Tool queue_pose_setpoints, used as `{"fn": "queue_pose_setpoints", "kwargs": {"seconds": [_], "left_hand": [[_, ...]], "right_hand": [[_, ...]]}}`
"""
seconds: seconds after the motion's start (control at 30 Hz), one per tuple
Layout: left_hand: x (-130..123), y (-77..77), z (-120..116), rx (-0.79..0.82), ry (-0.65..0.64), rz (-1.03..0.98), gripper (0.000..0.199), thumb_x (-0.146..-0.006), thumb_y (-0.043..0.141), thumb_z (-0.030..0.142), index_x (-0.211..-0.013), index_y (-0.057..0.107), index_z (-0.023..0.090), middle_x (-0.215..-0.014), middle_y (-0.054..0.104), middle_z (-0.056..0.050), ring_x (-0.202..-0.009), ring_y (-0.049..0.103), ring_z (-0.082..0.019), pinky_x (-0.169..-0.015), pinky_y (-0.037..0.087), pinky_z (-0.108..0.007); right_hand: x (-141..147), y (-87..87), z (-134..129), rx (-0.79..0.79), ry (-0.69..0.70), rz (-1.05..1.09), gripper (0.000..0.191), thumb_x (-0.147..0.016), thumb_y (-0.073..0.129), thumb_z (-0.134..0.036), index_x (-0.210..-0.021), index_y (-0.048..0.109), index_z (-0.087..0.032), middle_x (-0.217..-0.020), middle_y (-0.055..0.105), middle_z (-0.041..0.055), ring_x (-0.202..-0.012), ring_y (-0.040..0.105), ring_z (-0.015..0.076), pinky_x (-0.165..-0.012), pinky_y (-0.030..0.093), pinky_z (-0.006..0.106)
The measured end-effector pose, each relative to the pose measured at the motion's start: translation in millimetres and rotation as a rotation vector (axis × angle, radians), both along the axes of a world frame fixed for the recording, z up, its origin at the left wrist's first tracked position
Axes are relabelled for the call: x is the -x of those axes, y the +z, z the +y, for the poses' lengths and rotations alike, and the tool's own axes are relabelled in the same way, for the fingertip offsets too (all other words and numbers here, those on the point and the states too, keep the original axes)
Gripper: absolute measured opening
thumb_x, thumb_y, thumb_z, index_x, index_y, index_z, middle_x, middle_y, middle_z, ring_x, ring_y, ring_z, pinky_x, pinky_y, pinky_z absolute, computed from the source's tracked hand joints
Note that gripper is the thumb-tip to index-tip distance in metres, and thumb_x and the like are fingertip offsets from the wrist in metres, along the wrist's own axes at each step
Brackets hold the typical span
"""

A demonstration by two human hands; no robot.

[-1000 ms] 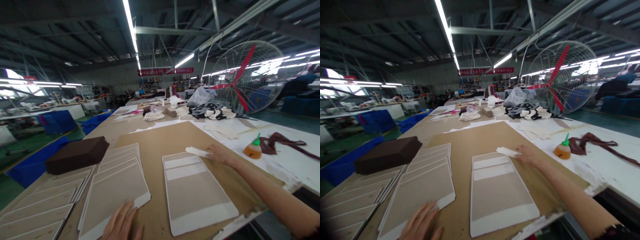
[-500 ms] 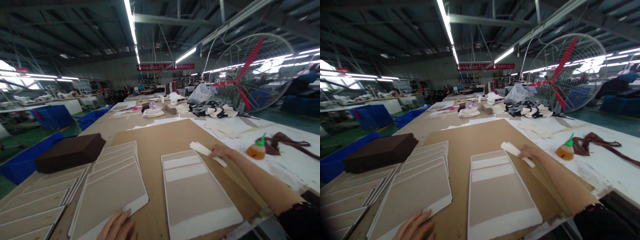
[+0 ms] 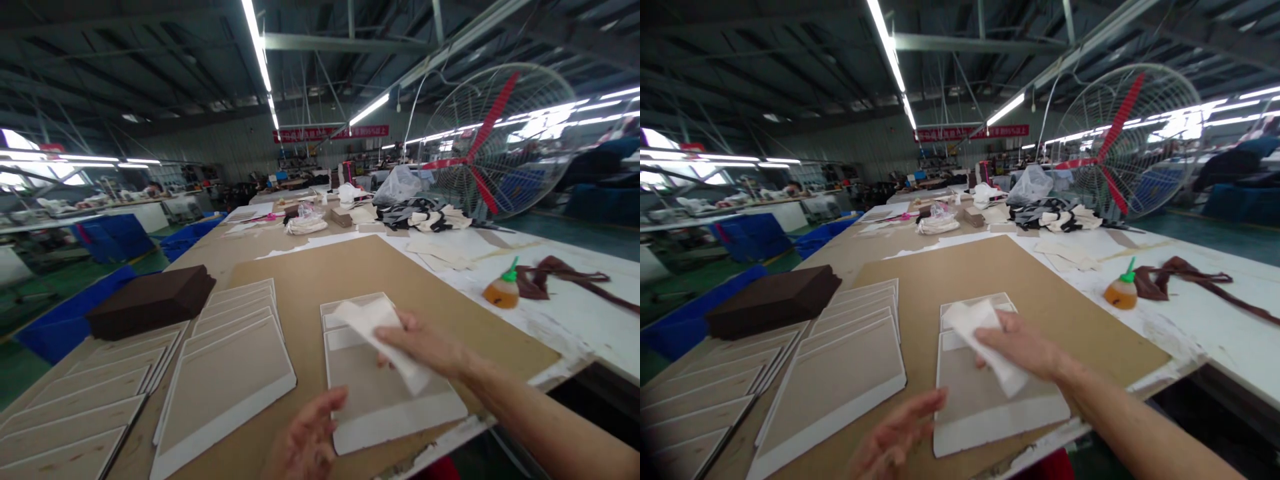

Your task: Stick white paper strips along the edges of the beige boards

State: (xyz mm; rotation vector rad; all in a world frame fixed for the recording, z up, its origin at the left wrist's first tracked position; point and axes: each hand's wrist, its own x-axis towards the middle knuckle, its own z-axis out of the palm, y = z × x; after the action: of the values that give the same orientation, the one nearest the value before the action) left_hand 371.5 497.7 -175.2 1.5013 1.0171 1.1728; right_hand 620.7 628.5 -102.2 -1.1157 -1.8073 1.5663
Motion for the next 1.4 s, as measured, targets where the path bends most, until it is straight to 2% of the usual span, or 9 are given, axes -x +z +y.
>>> {"fn": "queue_pose_setpoints", "kwargs": {"seconds": [0.07, 0.13, 0.33, 0.43, 0.5, 0.63, 0.73, 1.1, 1.4], "left_hand": [[-36.2, 4.4, 6.3, 0.119, -0.077, -0.275, 0.091, -0.055, 0.057, 0.085, -0.123, 0.059, 0.025, -0.126, 0.058, -0.012, -0.118, 0.052, -0.034, -0.094, 0.047, -0.048], [-61.3, 7.4, 7.4, 0.21, -0.057, -0.385, 0.087, -0.06, 0.056, 0.083, -0.122, 0.058, 0.022, -0.121, 0.06, -0.015, -0.111, 0.057, -0.034, -0.088, 0.05, -0.047], [-55.6, 19.4, 1.1, 0.355, 0.403, -0.605, 0.044, -0.074, 0.063, 0.061, -0.088, 0.059, 0.02, -0.079, 0.066, -0.004, -0.07, 0.064, -0.018, -0.063, 0.052, -0.03], [-25.6, 22.5, 2.4, 0.217, 0.603, -0.223, 0.04, -0.079, 0.059, 0.058, -0.086, 0.059, 0.019, -0.052, 0.047, 0.005, -0.043, 0.042, -0.009, -0.042, 0.036, -0.02], [-8.8, 19.2, 5.8, 0.159, 0.599, 0.171, 0.033, -0.083, 0.056, 0.05, -0.087, 0.062, 0.018, -0.058, 0.054, 0.003, -0.05, 0.051, -0.012, -0.048, 0.042, -0.022], [-2.9, 4.0, 18.8, -0.116, 0.317, 0.736, 0.035, -0.076, 0.045, 0.013, -0.104, 0.065, 0.019, -0.118, 0.062, -0.008, -0.11, 0.058, -0.025, -0.092, 0.048, -0.038], [-16.2, -5.9, 28.4, -0.259, 0.315, 0.944, 0.046, -0.067, 0.039, 0.002, -0.101, 0.066, 0.019, -0.131, 0.054, -0.009, -0.119, 0.052, -0.022, -0.1, 0.043, -0.039], [-23.4, -32.1, 35.7, -0.323, 0.352, 1.146, 0.056, -0.059, 0.039, -0.001, -0.106, 0.063, 0.016, -0.132, 0.054, -0.01, -0.119, 0.051, -0.023, -0.104, 0.039, -0.038], [-29.9, -28.7, 33.9, -0.28, 0.322, 1.154, 0.05, -0.065, 0.041, 0.0, -0.105, 0.064, 0.019, -0.136, 0.049, -0.011, -0.124, 0.046, -0.026, -0.105, 0.037, -0.04]], "right_hand": [[23.8, -2.9, -39.6, 0.133, 0.269, 0.118, 0.048, -0.079, 0.056, -0.057, -0.104, 0.054, -0.016, -0.077, 0.063, 0.003, -0.056, 0.053, 0.0081, -0.051, 0.042, 0.018], [36.5, -7.5, -67.6, 0.088, 0.404, 0.109, 0.04, -0.083, 0.054, -0.051, -0.103, 0.056, -0.016, -0.083, 0.06, 0.0022, -0.064, 0.053, 0.0085, -0.056, 0.042, 0.017], [6.8, -18.7, -79.5, -0.17, 0.404, -0.138, 0.026, -0.088, 0.05, -0.041, -0.096, 0.061, -0.019, -0.078, 0.056, -0.0026, -0.069, 0.049, 0.0087, -0.06, 0.037, 0.017], [-31.5, -37.8, -56.8, -0.339, -0.059, -0.313, 0.027, -0.091, 0.043, -0.041, -0.099, 0.059, -0.021, -0.091, 0.062, 0.0009, -0.083, 0.055, 0.0142, -0.075, 0.042, 0.024], [-53.8, -55.5, -39.1, -0.466, -0.303, -0.458, 0.033, -0.091, 0.04, -0.044, -0.104, 0.059, -0.02, -0.103, 0.062, 0.0054, -0.095, 0.055, 0.0187, -0.087, 0.042, 0.031], [-67.0, -81.9, -16.5, -0.653, -0.293, -0.63, 0.043, -0.092, 0.039, -0.046, -0.118, 0.058, -0.017, -0.118, 0.06, 0.0101, -0.113, 0.049, 0.0247, -0.103, 0.035, 0.04], [-56.5, -88.2, -12.8, -0.713, -0.275, -0.727, 0.047, -0.092, 0.039, -0.044, -0.12, 0.057, -0.012, -0.12, 0.059, 0.0131, -0.113, 0.049, 0.0277, -0.104, 0.034, 0.045], [-57.9, -77.3, -2.8, -0.332, -0.399, -0.455, 0.042, -0.088, 0.039, -0.053, -0.099, 0.059, -0.018, -0.097, 0.065, 0.0065, -0.093, 0.059, 0.0217, -0.085, 0.043, 0.035], [-67.2, -87.7, 1.1, -0.009, -0.522, 0.055, 0.043, -0.081, 0.053, -0.059, -0.097, 0.057, -0.019, -0.088, 0.062, 0.0, -0.081, 0.056, 0.0161, -0.07, 0.043, 0.026]]}}
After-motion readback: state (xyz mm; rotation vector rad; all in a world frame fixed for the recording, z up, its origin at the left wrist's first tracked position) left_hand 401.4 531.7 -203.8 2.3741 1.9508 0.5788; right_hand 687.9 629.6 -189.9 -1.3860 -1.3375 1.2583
